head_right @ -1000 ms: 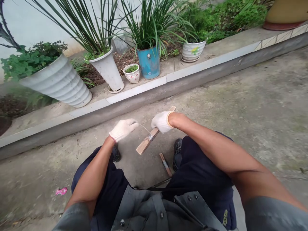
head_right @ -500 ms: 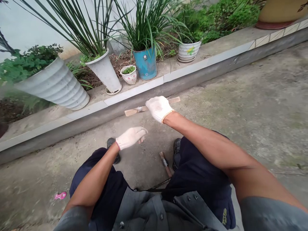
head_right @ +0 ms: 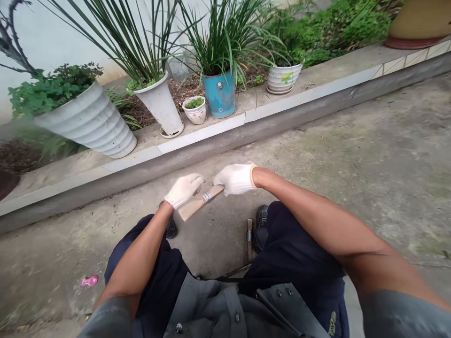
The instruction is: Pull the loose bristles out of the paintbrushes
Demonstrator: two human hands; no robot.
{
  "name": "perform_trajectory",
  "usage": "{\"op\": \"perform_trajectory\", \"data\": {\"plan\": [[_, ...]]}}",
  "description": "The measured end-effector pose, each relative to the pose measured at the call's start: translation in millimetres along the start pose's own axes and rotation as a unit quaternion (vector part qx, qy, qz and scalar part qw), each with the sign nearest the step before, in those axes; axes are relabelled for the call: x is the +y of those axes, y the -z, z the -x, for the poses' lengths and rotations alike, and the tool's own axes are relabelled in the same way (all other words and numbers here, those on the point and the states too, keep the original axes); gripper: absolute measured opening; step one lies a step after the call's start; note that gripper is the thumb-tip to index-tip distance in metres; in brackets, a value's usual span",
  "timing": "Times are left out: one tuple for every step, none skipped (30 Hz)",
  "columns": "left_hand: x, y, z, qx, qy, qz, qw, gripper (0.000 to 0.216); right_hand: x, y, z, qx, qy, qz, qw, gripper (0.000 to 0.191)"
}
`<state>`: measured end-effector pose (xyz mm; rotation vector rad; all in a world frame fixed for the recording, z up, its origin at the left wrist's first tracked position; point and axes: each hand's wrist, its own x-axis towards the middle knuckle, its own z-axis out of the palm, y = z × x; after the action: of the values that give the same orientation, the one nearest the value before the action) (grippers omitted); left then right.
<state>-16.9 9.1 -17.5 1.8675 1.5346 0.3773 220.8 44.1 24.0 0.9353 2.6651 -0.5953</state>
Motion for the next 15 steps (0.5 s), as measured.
{"op": "perform_trajectory", "data": {"plan": [[0,-5,-1,-0.003,0.008,0.023,1.000,0.030,-2,5,0,0.031,-0.003,-0.006,0.999,0.026],[1,-10,-2,-0.005,0.015,0.046,0.999,0.031,-4,9,-1,0.070,-0.019,-0.014,0.997,0.028],[4,-16,-2,-0.007,0.020,0.066,0.998,0.032,-5,13,-3,0.110,-0.046,-0.019,0.993,0.029],[7,-22,-1,-0.009,0.022,0.086,0.996,0.033,-5,16,-6,0.143,-0.081,-0.021,0.986,0.030],[11,-27,1,-0.017,0.021,0.105,0.994,0.033,-3,18,-9,0.167,-0.119,-0.022,0.979,0.031],[15,-31,3,-0.030,0.019,0.125,0.991,0.032,-1,19,-13,0.184,-0.155,-0.020,0.971,0.031],[19,-34,6,-0.049,0.016,0.142,0.989,0.031,2,19,-15,0.196,-0.184,-0.014,0.963,0.031],[23,-36,9,-0.071,0.014,0.151,0.986,0.030,5,19,-17,0.206,-0.203,0.000,0.957,0.030],[26,-37,11,-0.093,0.011,0.153,0.984,0.029,8,18,-19,0.213,-0.212,0.021,0.954,0.030],[28,-37,14,-0.114,0.007,0.145,0.983,0.029,10,17,-20,0.215,-0.218,0.045,0.951,0.030],[29,-36,16,-0.132,0.003,0.130,0.983,0.030,11,15,-20,0.210,-0.224,0.070,0.949,0.030],[29,-34,18,-0.144,0.000,0.110,0.983,0.031,11,13,-20,0.199,-0.229,0.092,0.948,0.031],[29,-31,18,-0.149,-0.003,0.087,0.985,0.032,10,11,-20,0.180,-0.234,0.105,0.950,0.032],[28,-27,19,-0.146,-0.006,0.062,0.987,0.034,8,8,-21,0.159,-0.233,0.108,0.953,0.033],[26,-23,18,-0.136,-0.011,0.034,0.990,0.035,6,5,-21,0.139,-0.226,0.103,0.959,0.033]]}}
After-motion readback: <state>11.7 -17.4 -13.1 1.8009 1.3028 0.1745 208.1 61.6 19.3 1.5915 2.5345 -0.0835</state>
